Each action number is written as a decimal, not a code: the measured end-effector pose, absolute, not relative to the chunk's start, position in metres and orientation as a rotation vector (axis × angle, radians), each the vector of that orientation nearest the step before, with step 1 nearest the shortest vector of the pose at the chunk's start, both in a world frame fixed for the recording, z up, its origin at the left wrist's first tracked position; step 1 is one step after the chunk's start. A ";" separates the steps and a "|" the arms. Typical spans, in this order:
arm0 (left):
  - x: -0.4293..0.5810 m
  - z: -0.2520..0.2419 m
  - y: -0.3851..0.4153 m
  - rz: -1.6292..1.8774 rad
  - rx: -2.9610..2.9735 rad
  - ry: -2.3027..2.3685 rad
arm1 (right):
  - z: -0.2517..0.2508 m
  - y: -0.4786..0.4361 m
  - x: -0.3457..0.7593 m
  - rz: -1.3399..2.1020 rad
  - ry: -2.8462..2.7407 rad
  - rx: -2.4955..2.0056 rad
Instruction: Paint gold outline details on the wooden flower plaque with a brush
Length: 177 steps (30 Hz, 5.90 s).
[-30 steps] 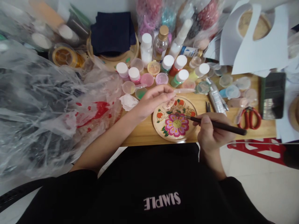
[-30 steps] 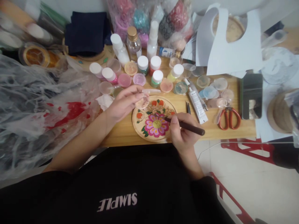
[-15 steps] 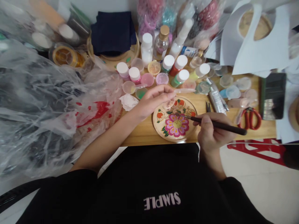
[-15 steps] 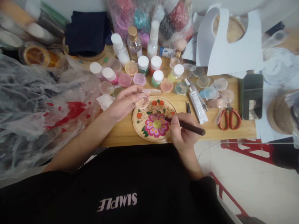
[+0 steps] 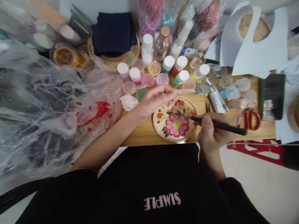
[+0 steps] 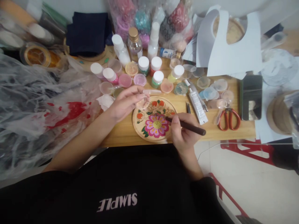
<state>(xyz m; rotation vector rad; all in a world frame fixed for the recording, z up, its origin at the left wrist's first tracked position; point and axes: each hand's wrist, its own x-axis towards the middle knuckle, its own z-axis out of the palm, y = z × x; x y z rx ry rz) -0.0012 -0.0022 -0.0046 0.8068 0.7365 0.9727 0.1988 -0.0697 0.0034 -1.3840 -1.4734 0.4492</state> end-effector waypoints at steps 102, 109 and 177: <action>-0.002 0.002 -0.003 0.954 0.767 0.798 | 0.010 -0.065 0.190 0.639 -1.207 -1.365; -0.002 0.003 -0.003 0.941 0.778 0.793 | 0.006 -0.068 0.193 0.584 -1.282 -1.411; 0.000 -0.002 -0.004 0.993 0.835 0.738 | 0.008 -0.071 0.201 0.358 -1.661 -1.173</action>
